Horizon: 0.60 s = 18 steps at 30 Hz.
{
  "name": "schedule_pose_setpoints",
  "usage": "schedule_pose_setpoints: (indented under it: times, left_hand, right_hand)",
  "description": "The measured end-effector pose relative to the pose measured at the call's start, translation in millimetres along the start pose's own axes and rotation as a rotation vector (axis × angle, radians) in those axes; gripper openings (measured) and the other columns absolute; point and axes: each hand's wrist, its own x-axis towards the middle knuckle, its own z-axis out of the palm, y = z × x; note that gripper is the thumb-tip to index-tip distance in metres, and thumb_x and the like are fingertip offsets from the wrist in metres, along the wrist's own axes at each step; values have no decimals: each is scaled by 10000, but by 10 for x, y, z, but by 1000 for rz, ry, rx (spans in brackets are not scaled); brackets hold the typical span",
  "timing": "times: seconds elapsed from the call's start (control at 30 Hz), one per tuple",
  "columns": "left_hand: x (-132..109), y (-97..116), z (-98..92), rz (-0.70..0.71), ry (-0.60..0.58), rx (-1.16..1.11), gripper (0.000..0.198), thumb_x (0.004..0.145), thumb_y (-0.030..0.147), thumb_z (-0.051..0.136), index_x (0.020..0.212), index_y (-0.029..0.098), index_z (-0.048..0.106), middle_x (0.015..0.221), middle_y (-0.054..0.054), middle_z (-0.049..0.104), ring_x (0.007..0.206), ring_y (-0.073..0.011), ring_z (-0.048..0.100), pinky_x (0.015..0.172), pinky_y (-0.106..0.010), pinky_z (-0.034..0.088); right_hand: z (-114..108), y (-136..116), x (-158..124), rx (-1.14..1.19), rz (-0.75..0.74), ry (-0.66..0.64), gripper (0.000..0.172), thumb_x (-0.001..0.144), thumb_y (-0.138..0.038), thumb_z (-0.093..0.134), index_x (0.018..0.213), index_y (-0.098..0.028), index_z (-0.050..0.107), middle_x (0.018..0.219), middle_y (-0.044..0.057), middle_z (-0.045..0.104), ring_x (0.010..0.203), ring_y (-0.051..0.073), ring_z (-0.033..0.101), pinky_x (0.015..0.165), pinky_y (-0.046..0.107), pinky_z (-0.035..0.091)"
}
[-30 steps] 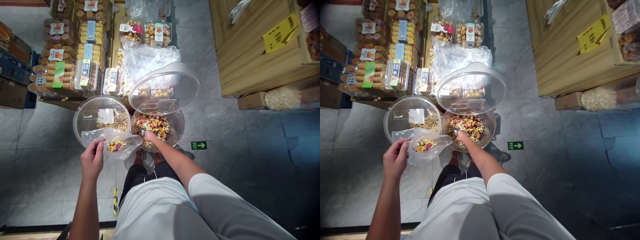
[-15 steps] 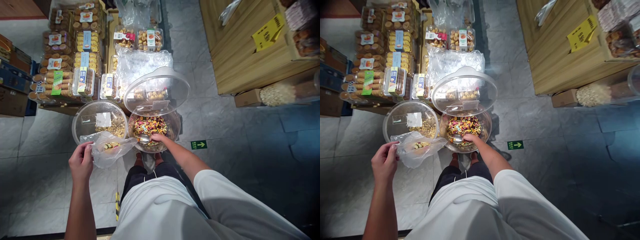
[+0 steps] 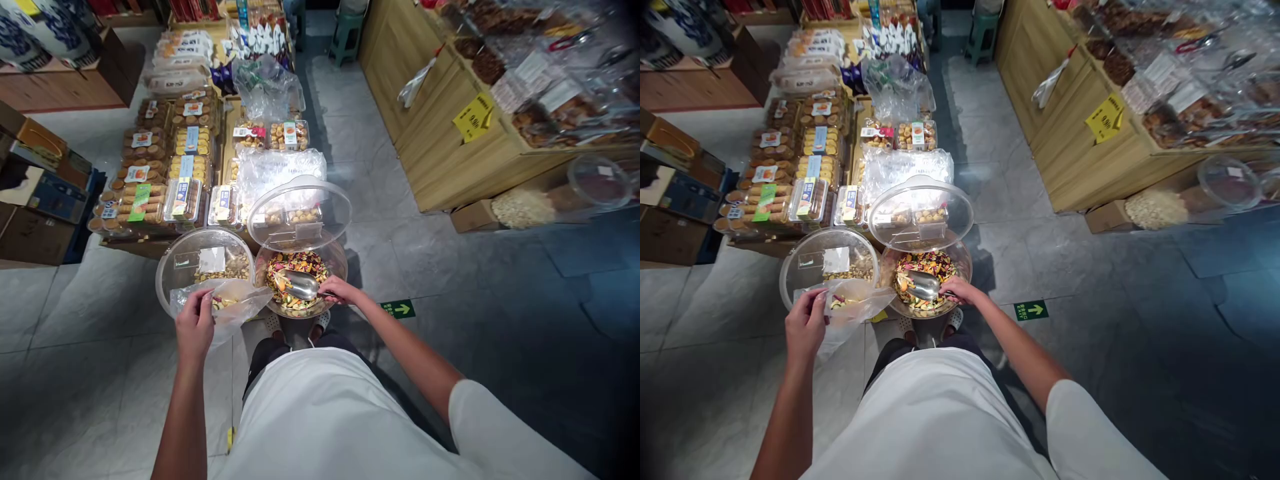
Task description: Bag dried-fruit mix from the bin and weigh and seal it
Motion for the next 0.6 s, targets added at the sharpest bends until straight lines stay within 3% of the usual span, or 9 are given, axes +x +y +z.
schedule_pose_setpoints:
  times: [0.13, 0.27, 0.47, 0.6]
  left_hand:
    - [-56, 13, 108, 70, -40, 3, 398, 993, 526, 576, 1157, 205, 745, 888, -31, 739, 606, -135, 566, 586, -258, 468]
    - [-83, 8, 156, 92, -55, 10, 395, 1005, 523, 568, 1179, 210, 735, 879, -24, 726, 643, -148, 588, 618, -265, 471]
    - [-122, 93, 118, 153, -69, 33, 323, 1032, 466, 540, 1132, 218, 722, 975, -38, 756, 817, -192, 675, 756, -300, 505]
    - [-139, 78, 110, 169, -46, 47, 299, 1037, 447, 537, 1106, 217, 716, 1004, -41, 761, 885, -199, 691, 800, -303, 491]
  right_hand:
    - [35, -253, -489, 78, -25, -26, 202, 799, -385, 674, 736, -193, 666, 467, -57, 512, 335, 88, 288, 312, 215, 201]
    - [334, -661, -660, 33, -114, -99, 213, 779, -380, 693, 697, -186, 668, 467, -68, 504, 334, 74, 300, 317, 215, 186]
    - [919, -1195, -230, -168, -260, -209, 234, 799, -301, 667, 611, -170, 622, 438, -71, 424, 393, 75, 325, 385, 204, 201]
    - [1481, -1496, 112, -593, -411, -107, 238, 840, -270, 637, 628, -163, 644, 536, -4, 569, 508, 134, 518, 474, 219, 344]
